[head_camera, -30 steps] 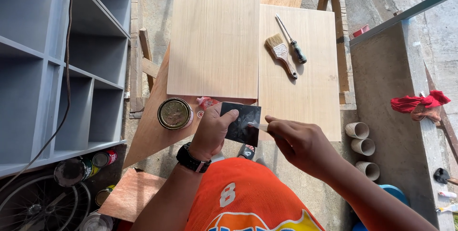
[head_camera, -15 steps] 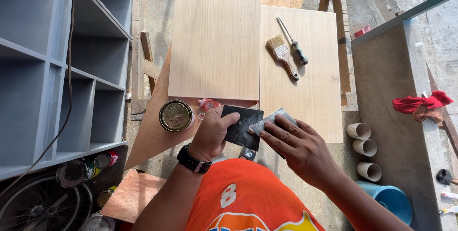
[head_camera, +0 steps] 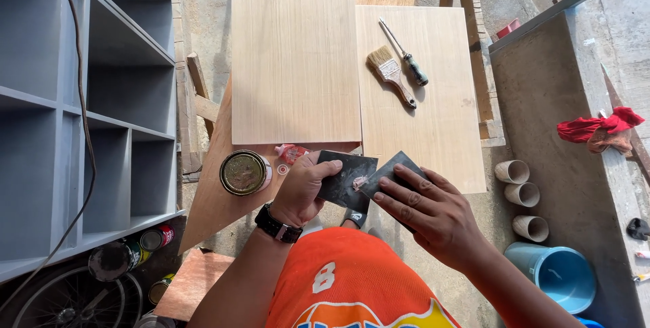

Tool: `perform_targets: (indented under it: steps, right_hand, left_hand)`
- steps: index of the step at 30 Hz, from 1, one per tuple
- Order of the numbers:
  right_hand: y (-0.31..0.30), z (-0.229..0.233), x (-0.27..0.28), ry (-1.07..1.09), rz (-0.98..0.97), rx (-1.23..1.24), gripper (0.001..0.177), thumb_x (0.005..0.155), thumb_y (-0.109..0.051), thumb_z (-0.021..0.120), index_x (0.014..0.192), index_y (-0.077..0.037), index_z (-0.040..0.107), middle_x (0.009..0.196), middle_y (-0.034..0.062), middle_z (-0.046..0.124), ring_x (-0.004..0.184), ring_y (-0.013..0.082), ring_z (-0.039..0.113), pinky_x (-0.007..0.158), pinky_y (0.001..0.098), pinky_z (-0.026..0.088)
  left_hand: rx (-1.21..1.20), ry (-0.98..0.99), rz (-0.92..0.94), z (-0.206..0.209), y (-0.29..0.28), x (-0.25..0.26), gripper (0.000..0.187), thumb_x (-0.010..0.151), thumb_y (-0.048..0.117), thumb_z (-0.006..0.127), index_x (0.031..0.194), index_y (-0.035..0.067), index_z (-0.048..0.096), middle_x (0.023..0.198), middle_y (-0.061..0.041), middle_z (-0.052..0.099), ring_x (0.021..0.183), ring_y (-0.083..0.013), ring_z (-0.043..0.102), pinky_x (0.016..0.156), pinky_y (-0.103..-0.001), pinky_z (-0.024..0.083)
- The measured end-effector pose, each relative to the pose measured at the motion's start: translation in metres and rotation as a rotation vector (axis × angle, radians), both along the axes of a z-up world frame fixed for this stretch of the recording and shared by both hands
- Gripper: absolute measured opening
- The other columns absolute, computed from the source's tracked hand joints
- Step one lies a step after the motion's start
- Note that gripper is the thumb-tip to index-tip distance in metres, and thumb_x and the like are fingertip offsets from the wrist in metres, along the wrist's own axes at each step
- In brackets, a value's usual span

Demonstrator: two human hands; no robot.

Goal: Preparing and mixing two-part wood filler on sandpaper before applying it to a wooden surface.

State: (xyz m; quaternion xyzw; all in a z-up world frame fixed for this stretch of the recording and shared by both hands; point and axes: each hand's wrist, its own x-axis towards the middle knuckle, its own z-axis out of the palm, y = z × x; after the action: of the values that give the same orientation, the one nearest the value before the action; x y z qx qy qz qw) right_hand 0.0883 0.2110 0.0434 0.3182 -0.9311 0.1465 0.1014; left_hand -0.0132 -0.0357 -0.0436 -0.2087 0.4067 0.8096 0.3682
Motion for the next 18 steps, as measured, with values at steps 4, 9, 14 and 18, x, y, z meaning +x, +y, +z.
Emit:
perform_targets:
  steps: [4,9,14,18]
  right_hand:
    - [0.009,-0.013,-0.001,-0.036,0.015,0.042,0.056,0.105,-0.002,0.062,0.156,-0.025,0.061,0.162,-0.0058,0.062,0.157,0.0276,0.053,0.123,0.047,0.042]
    - [0.009,-0.021,0.001,-0.042,-0.012,0.031,0.057,0.102,0.0,0.065,0.153,-0.026,0.064,0.159,-0.0069,0.065,0.154,0.0269,0.056,0.12,0.0461,0.044]
    - [0.008,-0.018,0.006,-0.066,-0.019,0.01,0.055,0.105,-0.004,0.062,0.155,-0.026,0.062,0.162,-0.0063,0.062,0.157,0.028,0.053,0.123,0.0465,0.042]
    - [0.008,-0.011,0.007,-0.015,-0.014,-0.005,0.052,0.107,-0.004,0.061,0.154,-0.026,0.063,0.161,-0.0071,0.063,0.156,0.0293,0.055,0.123,0.0472,0.043]
  left_hand:
    - [0.023,0.077,-0.037,-0.003,0.006,-0.002,0.003,0.097,0.005,0.07,0.095,0.002,0.071,0.082,-0.008,0.071,0.073,-0.0201,0.069,0.062,-0.038,0.061]
    - [-0.001,0.11,-0.088,0.003,0.009,-0.001,0.004,0.099,0.002,0.066,0.098,-0.002,0.068,0.088,-0.013,0.074,0.078,-0.0245,0.072,0.064,-0.042,0.064]
    - [-0.013,0.066,-0.098,0.002,0.011,0.003,0.006,0.099,0.004,0.068,0.099,-0.002,0.067,0.086,-0.015,0.072,0.073,-0.0271,0.072,0.06,-0.043,0.063]
    - [0.045,0.071,-0.104,-0.001,0.009,0.0,0.007,0.097,0.004,0.067,0.098,-0.002,0.07,0.089,-0.014,0.076,0.079,-0.0258,0.073,0.066,-0.042,0.062]
